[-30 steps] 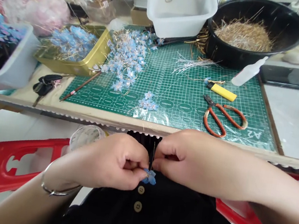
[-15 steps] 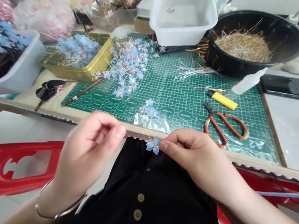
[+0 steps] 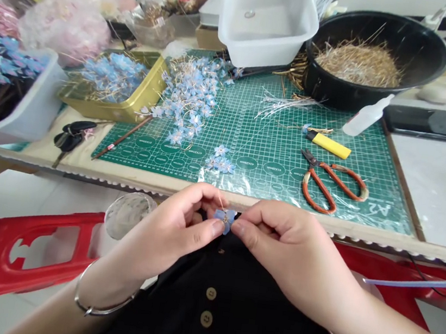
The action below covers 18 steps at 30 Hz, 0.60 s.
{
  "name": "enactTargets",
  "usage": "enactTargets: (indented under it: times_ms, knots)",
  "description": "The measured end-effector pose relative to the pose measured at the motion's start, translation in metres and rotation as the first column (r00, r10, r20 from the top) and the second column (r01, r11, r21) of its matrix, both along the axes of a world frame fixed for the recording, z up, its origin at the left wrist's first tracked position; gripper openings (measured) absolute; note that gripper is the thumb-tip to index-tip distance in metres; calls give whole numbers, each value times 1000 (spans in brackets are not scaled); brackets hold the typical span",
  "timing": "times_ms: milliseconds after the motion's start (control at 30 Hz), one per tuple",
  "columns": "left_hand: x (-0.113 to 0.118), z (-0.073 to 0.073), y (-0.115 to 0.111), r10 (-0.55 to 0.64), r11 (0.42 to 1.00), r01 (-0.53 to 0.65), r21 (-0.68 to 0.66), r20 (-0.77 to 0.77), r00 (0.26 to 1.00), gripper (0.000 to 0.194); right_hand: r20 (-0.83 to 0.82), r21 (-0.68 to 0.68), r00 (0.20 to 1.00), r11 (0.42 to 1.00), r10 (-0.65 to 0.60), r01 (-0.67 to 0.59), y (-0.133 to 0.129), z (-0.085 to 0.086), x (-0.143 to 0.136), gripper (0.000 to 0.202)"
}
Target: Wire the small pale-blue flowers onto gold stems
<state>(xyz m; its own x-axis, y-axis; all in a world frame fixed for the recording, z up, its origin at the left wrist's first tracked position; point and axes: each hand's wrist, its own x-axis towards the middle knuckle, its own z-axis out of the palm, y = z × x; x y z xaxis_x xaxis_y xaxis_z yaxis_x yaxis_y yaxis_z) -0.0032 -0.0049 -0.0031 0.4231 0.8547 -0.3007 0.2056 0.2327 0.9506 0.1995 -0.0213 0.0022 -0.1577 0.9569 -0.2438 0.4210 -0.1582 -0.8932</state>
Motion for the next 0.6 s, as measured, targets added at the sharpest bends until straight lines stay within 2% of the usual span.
enactTargets:
  times_ms: [67,133,233,367,500,600]
  knots:
    - [-2,0,-1,-37,996,38,78,-7,999,30,-9,7,1000,1000,27,-27,-1,0,0,31]
    - [-3,-1,-1,-101,994,99,40,48,994,21,13,28,998,998,57,-57,-1,1,0,30]
    - [-3,-3,-3,-117,992,120,-36,73,990,15,123,109,986,986,115,-129,-3,2,-1,25]
    - [-2,5,-4,-132,991,132,-12,23,991,10,244,202,962,964,124,-176,-3,5,1,17]
    - [-2,15,-4,-169,984,174,44,-91,981,11,202,213,970,961,132,-175,-2,7,1,19]
    - [-3,17,-3,-182,976,200,87,-186,966,18,204,212,973,966,107,-150,-2,8,0,23]
